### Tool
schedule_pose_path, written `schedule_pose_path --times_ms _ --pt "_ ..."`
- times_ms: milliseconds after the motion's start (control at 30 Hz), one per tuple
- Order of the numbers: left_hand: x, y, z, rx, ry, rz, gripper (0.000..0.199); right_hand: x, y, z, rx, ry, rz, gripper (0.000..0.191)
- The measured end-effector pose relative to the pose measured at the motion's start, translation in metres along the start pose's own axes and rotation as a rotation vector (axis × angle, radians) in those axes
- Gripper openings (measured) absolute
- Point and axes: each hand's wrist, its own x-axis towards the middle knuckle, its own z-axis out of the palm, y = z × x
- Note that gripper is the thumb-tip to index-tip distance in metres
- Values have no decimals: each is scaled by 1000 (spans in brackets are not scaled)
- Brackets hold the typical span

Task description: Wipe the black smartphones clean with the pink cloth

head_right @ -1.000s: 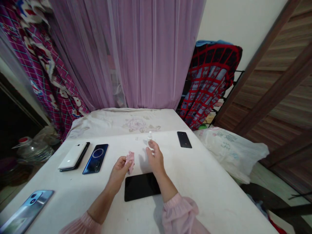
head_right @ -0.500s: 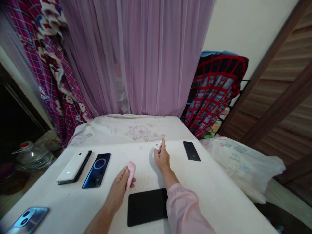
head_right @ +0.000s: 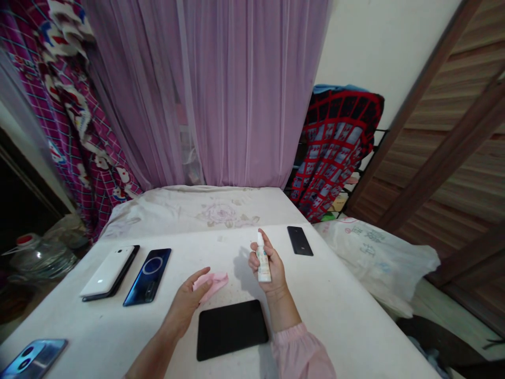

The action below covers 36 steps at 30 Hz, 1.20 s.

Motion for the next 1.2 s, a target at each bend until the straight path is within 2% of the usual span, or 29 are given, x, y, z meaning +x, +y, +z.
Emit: schedule_pose_path --times_ms 100,167,300,367,467,567,667,767,867,933,1033,1200 --pt "-3 5 0 353 38 120 38 -6 2 -1 60 -24 12 40" --pt "-6 11 -2 569 -2 178 29 -10 3 -2 104 -42 24 41" --pt "-11 26 -9 936 -108 164 16 -12 6 -3 179 -61 67 41" --pt "-12 31 -12 1047 -130 131 15 -12 8 -4 199 -64 75 40" --pt "-11 35 -14 1083 -145 117 15 -14 12 -5 274 -86 68 38" --pt "-9 35 -13 1055 -143 108 15 -18 16 -6 364 -147 51 36" --pt "-8 32 -12 991 -130 109 15 -20 18 -4 353 -180 55 37" --pt "-9 30 -9 881 -91 122 17 -18 20 5 181 -159 94 43" --pt "-12 28 -2 683 -74 155 27 -15 26 21 -90 -120 46 56" --pt "-14 28 3 505 -116 188 33 -15 32 32 -240 -113 -20 67" --pt "-17 30 8 244 -248 228 36 -19 39 44 -350 -151 -55 77" --pt "-22 35 10 -35 -457 166 39 -25 40 47 -394 -253 -27 72"
